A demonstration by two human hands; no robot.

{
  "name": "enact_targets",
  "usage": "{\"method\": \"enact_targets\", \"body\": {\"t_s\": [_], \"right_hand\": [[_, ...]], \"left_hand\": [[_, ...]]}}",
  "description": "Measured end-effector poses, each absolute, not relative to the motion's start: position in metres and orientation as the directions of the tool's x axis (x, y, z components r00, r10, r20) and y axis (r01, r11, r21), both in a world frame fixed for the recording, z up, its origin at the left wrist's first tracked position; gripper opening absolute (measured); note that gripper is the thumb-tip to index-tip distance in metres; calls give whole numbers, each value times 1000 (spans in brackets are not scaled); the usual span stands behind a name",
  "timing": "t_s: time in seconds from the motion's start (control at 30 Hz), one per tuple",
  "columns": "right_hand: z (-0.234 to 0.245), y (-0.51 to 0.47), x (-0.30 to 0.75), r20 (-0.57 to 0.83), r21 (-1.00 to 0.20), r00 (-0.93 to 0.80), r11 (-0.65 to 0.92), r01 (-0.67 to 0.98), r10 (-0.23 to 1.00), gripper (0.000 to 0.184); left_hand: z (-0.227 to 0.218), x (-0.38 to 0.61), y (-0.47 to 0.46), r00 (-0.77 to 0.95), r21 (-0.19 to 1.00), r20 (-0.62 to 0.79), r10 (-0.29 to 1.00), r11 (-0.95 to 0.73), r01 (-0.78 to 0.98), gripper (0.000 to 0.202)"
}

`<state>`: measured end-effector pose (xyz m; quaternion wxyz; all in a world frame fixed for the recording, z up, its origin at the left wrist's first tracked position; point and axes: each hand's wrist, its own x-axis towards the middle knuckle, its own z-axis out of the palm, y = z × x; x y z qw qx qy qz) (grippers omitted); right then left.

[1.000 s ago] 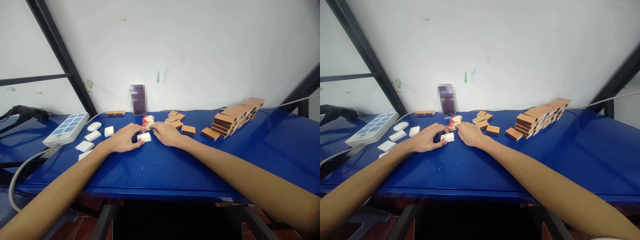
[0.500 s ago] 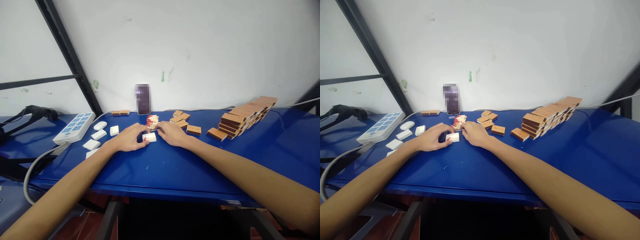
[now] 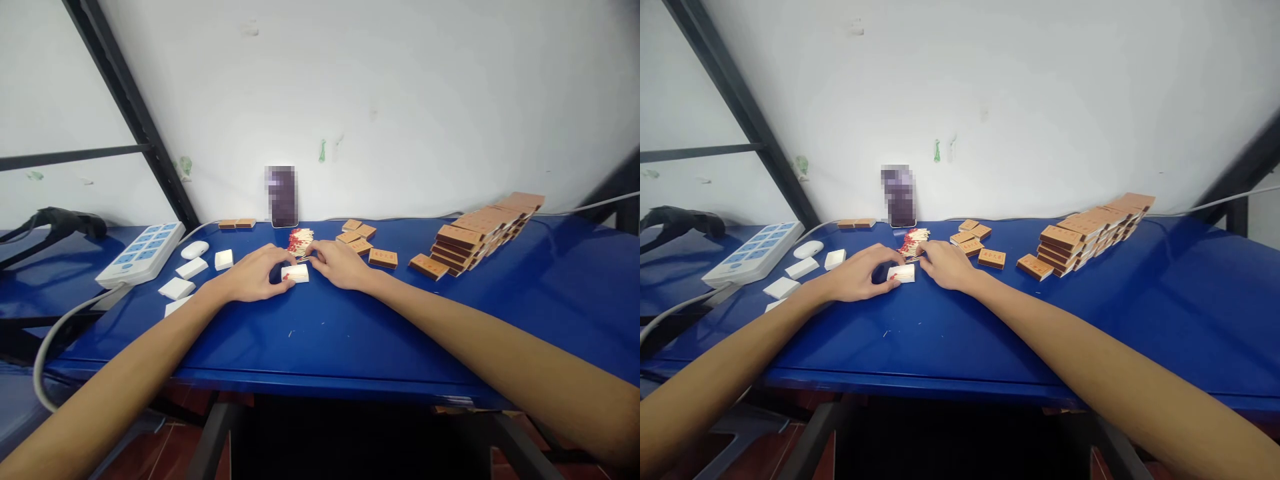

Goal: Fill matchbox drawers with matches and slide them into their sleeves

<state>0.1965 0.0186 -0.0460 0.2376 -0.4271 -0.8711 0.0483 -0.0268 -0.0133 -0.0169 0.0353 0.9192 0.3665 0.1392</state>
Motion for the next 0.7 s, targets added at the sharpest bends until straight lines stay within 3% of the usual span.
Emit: {"method": "enact_targets", "body": {"t_s": [0.3, 0.5, 0.7], "right_hand": [[-46, 22, 197, 306, -288, -556, 632, 720, 773, 15], [-41, 18, 198, 281, -285, -575, 639, 715, 769, 17], [-30, 5, 204, 359, -334, -633, 728, 599, 686, 21]], "left_hand": [[-16, -24, -15, 698, 167, 230, 678, -734, 658, 34], [-11, -17, -23, 702, 342, 130, 700, -697, 631, 32], [-12, -20, -18, 659, 237, 205, 724, -690, 684, 37]]}}
